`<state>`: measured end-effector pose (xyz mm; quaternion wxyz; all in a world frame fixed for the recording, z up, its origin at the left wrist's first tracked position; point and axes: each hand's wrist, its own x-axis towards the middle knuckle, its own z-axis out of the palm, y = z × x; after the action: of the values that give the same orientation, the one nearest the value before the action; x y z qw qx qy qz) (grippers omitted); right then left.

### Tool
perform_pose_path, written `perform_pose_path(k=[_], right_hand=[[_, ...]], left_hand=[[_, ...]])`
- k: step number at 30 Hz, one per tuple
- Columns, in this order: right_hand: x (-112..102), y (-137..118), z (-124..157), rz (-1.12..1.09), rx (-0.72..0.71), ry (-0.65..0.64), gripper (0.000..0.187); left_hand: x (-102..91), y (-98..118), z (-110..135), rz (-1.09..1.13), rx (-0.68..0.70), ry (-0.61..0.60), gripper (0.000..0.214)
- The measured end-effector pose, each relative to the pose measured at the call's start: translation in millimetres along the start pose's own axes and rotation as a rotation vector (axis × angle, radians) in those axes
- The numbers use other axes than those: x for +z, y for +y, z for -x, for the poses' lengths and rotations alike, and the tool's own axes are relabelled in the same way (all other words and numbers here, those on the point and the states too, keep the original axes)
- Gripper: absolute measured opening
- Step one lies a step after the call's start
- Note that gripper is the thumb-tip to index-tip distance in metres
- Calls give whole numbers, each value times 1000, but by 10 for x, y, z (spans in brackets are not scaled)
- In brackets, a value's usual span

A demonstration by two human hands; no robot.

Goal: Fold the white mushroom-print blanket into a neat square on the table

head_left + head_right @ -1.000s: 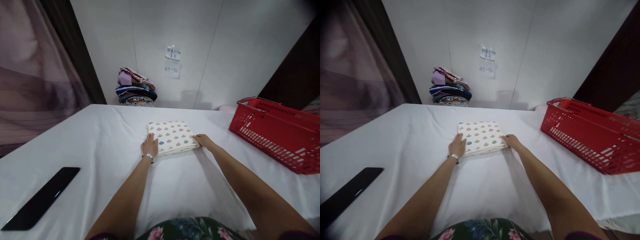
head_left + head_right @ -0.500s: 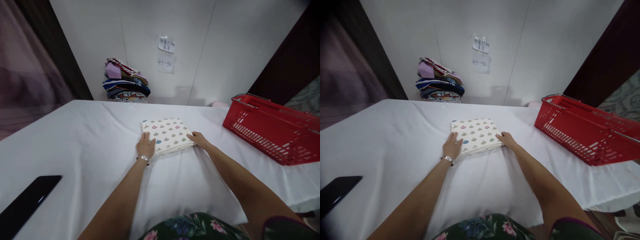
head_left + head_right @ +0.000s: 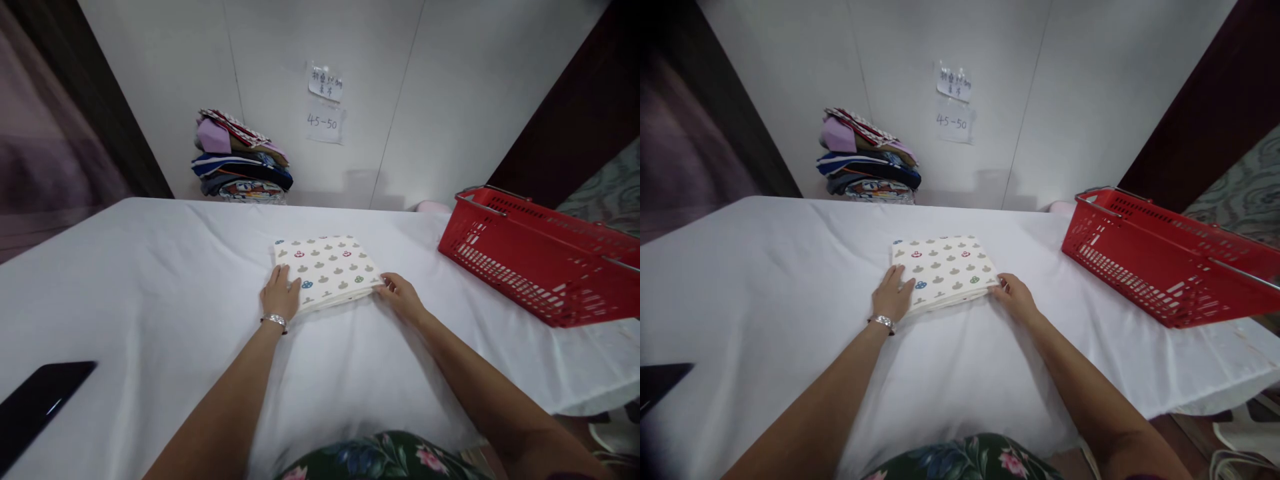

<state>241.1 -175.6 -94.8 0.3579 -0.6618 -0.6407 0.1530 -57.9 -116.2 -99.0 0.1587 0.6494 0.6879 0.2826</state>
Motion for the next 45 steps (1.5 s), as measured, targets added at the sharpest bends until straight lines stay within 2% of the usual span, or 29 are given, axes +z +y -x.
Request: perform_pose_path(k=[6,12,18,25,27,31,34,36,39,42,45], right_hand=[[36,-29,-25,-51,58,1,31],[58,-134,-8,190,113,-32,33],[76,-54,-11,433,98,-46,32],[28,2,16,408,82,-116,34],[4,-7,8,403,21,-109,36],[50,-192,-57,378,-224,-33,49],[184,-373,-155,329,-318,-88,56],[283,-392,-234,333,-250,-162,60],[380,-240,-323,276,-58,-246,64],[381,-50,-339,150,34,-254,67],[312,25,-326,49,126,-223,67]], left_hand=[[-8,5,2,9,-5,10,47],[-10,9,9,-18,6,27,45],[-26,-1,1,-34,12,-18,47],[-21,1,35,-38,7,-7,46],[-12,-1,49,-33,6,-3,47],[13,-15,61,-28,9,13,47],[21,-30,62,-23,14,9,47],[22,-39,63,-19,12,0,47],[25,-44,67,-13,9,-6,46],[29,-37,72,-4,9,-5,46],[24,-21,81,3,5,-5,47]])
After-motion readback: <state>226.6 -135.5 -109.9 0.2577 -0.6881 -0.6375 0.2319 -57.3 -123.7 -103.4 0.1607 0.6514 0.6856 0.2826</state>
